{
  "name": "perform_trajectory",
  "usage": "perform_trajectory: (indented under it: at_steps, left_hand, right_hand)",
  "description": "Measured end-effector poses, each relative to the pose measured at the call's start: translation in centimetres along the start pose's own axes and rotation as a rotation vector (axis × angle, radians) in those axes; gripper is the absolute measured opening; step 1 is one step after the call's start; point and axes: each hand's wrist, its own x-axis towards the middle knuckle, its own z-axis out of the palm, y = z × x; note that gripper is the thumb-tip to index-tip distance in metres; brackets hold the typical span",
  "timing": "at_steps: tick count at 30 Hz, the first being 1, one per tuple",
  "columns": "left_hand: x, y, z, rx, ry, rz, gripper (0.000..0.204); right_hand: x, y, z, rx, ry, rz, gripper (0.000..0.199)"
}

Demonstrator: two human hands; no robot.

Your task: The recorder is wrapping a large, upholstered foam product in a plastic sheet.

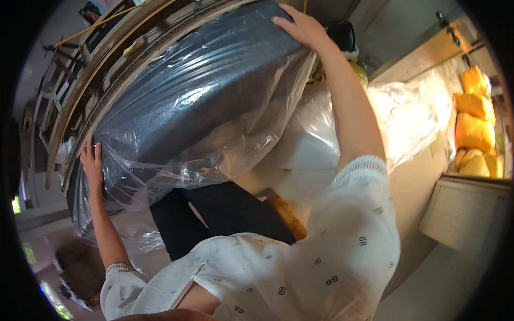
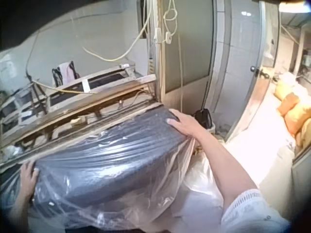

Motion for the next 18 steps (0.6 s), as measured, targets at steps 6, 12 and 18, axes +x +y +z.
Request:
perform_trajectory:
  at_steps: [6,12,18]
  left_hand:
    - [1.5,-5.0,2.0,0.045,0.009,0.13,0.048]
    - [3.6,-6.5,3.5,0.0,0.03,0.21,0.048]
    - [3.0,-4.3,2.3,-0.044,0.036,0.189,0.044]
  right_hand:
    - [-1.2,4.5,-2.1,0.558,0.019,0.469,0.043]
    - [-17.1,18.4,10.1,0.115,-0.3,0.859,0.05]
    - [-30.4,12.7,13.0,-0.406,-0.374,1.044,0.055]
